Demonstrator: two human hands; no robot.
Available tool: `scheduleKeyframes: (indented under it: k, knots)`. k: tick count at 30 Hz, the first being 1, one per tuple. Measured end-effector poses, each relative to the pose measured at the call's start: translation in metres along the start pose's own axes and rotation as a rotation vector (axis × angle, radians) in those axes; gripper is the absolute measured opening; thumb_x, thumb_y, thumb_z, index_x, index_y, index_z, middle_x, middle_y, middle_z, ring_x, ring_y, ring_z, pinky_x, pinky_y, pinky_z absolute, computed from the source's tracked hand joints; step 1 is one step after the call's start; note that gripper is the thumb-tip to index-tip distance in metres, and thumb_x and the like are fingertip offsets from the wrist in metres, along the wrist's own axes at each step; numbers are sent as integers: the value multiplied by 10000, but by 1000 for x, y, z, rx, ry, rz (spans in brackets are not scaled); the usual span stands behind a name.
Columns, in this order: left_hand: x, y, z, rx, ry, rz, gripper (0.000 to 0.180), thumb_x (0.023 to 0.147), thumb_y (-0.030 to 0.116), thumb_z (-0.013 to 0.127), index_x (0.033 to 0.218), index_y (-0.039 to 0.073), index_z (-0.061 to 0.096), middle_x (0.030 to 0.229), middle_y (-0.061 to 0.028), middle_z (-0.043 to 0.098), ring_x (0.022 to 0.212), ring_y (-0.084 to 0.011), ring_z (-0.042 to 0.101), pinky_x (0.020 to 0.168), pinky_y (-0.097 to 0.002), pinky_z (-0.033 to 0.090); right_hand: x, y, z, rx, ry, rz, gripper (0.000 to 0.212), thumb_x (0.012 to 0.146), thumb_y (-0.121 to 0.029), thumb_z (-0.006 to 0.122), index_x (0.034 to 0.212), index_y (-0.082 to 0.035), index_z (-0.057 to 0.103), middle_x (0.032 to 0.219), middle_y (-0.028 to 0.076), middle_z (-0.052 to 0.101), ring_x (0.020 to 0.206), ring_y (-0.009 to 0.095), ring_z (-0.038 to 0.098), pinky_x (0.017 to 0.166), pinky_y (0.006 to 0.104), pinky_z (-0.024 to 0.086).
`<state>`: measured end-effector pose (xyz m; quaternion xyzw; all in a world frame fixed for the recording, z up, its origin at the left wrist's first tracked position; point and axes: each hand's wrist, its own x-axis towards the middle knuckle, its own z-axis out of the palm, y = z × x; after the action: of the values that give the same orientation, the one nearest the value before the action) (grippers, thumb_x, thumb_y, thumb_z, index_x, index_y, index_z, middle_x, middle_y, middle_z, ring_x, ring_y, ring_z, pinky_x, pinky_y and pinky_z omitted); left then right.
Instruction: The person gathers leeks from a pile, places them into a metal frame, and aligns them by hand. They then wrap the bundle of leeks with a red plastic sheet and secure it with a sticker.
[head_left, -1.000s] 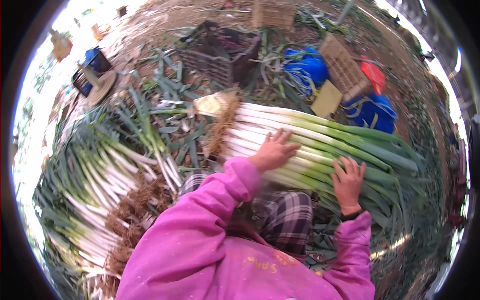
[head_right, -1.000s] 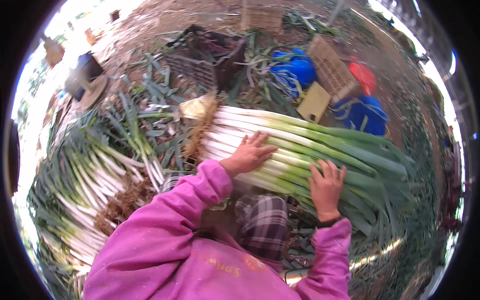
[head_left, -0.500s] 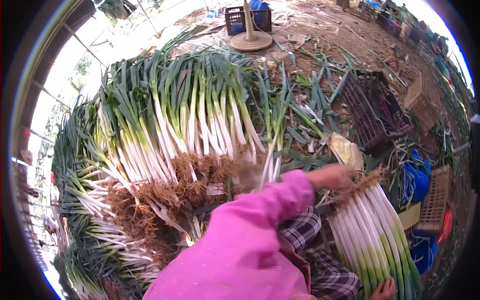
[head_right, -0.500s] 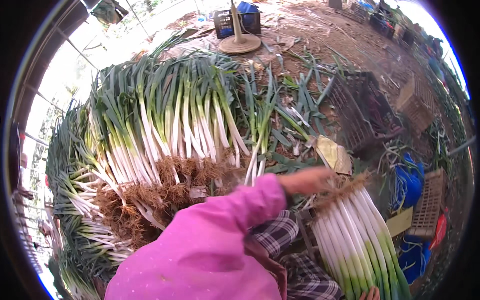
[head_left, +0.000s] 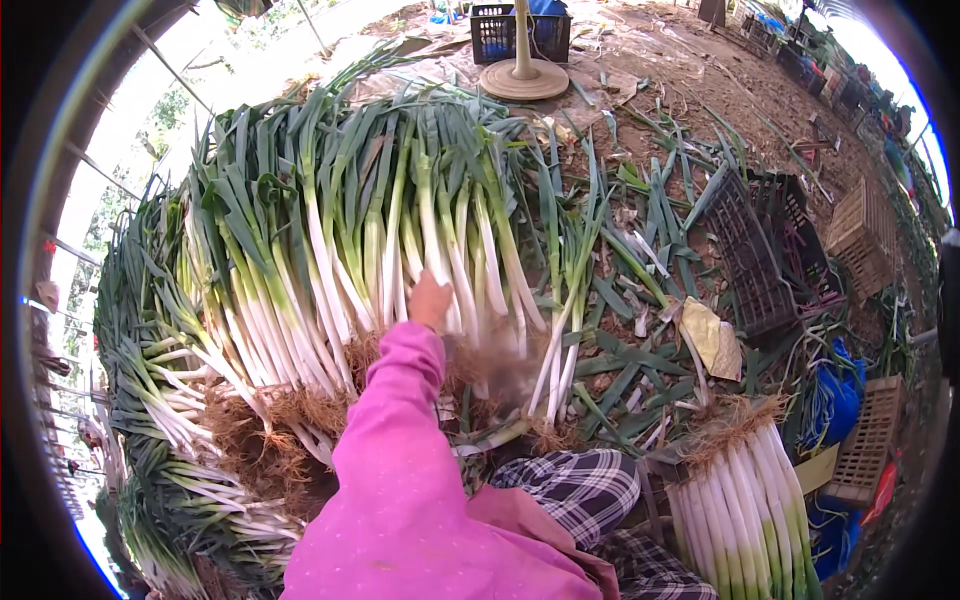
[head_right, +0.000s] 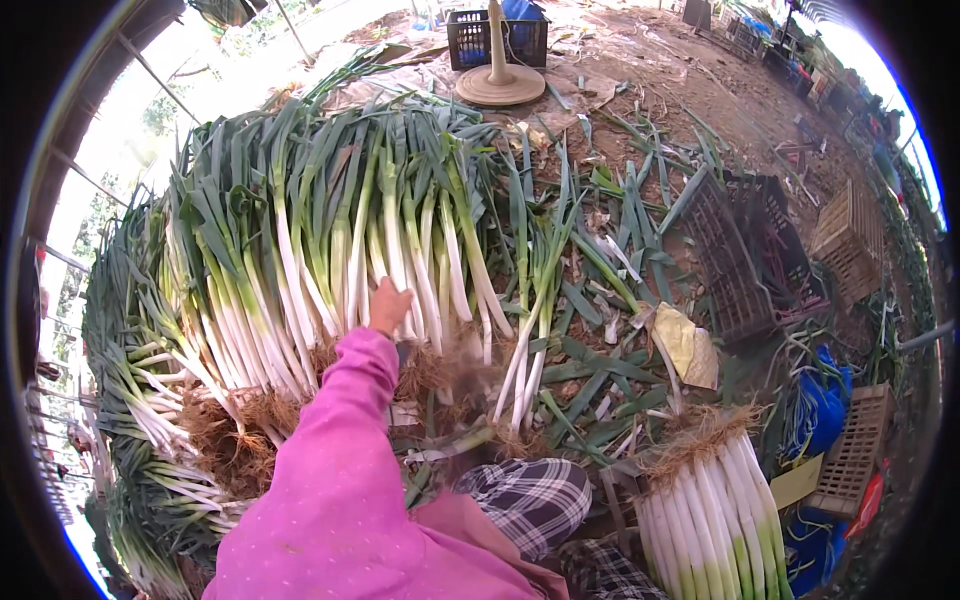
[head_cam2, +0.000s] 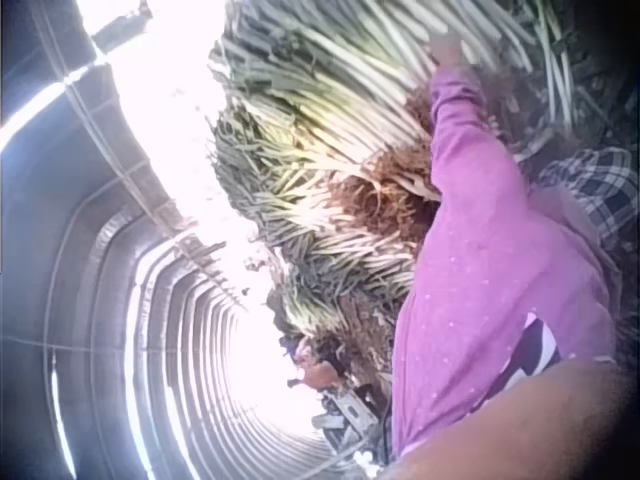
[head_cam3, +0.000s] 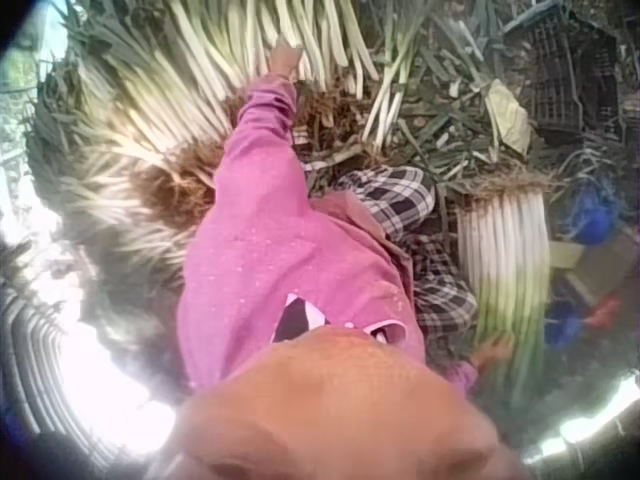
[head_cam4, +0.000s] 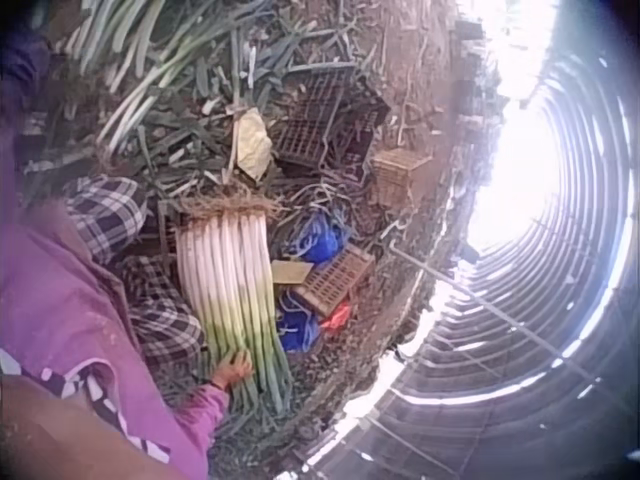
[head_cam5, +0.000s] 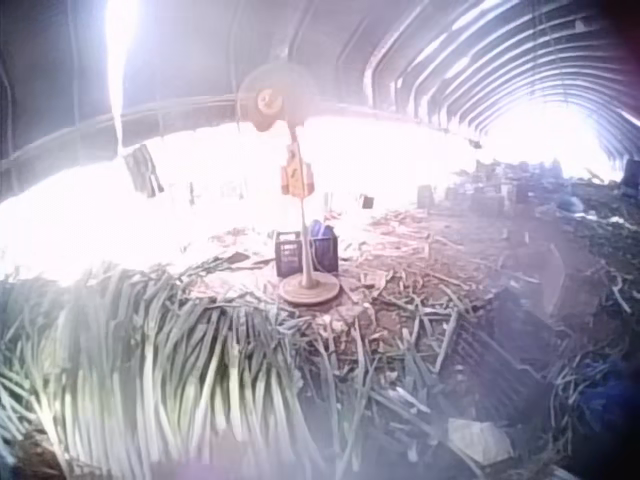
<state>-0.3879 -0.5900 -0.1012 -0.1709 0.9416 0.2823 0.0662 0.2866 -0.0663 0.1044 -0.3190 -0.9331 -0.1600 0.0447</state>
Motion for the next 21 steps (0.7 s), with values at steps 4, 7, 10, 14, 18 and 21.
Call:
scheduleKeyframes:
  k: [4, 7, 10, 14, 18, 21]
  knots:
    - [-105, 33, 44, -190, -79, 190, 566, 887, 291, 586, 1291, -55, 391, 957, -223, 648, 846, -338, 651, 807, -433, 537, 4, -7, 1, -13, 9, -6, 308, 870, -211, 657, 1053, 34, 689, 1057, 254, 656, 974, 420, 611, 887, 483, 470]
    - [-151, 27, 85, -305, -251, 168, 465, 879, 290, 566, 1225, 4, 443, 928, -207, 645, 821, -332, 649, 798, -431, 513, 7, -18, -15, -28, -18, 21, 306, 870, -198, 651, 1066, 35, 685, 1078, 257, 649, 994, 426, 604, 899, 482, 467]
    - [-141, 5, 113, -29, -394, 210, 347, 908, 293, 533, 1096, 2, 528, 920, -165, 634, 854, -310, 631, 789, -435, 506, 14, -30, -19, -19, -70, 37, 309, 875, -184, 641, 1075, 49, 674, 1103, 255, 642, 1015, 422, 601, 926, 478, 460]
    - [-81, 23, 71, 539, 192, 595, 331, 915, 235, 500, 1127, -4, 587, 1231, -224, 540, 1141, -337, 515, 980, -468, 396, -6, -11, -15, 108, -123, 248, 318, 878, -178, 633, 1080, 65, 664, 1138, 249, 634, 1047, 414, 595, 954, 474, 452]
    - [30, -30, -15, 610, 286, -28, 616, 937, 122, 514, 1458, -33, 224, 1410, -210, 391, 1295, -285, 419, 1013, -354, 433, 5, -8, -8, 73, -125, 90, 324, 870, -163, 642, 1078, 85, 656, 1141, 249, 635, 1061, 412, 597, 969, 460, 453]
    - [38, -20, -42, 556, 156, -74, 581, 827, 201, 698, 1286, -45, 442, 1290, -183, 528, 1094, -299, 587, 896, -360, 511, -1, -6, -9, 18, -112, 66, 318, 864, -152, 648, 1075, 85, 656, 1123, 260, 638, 1049, 417, 601, 958, 454, 461]
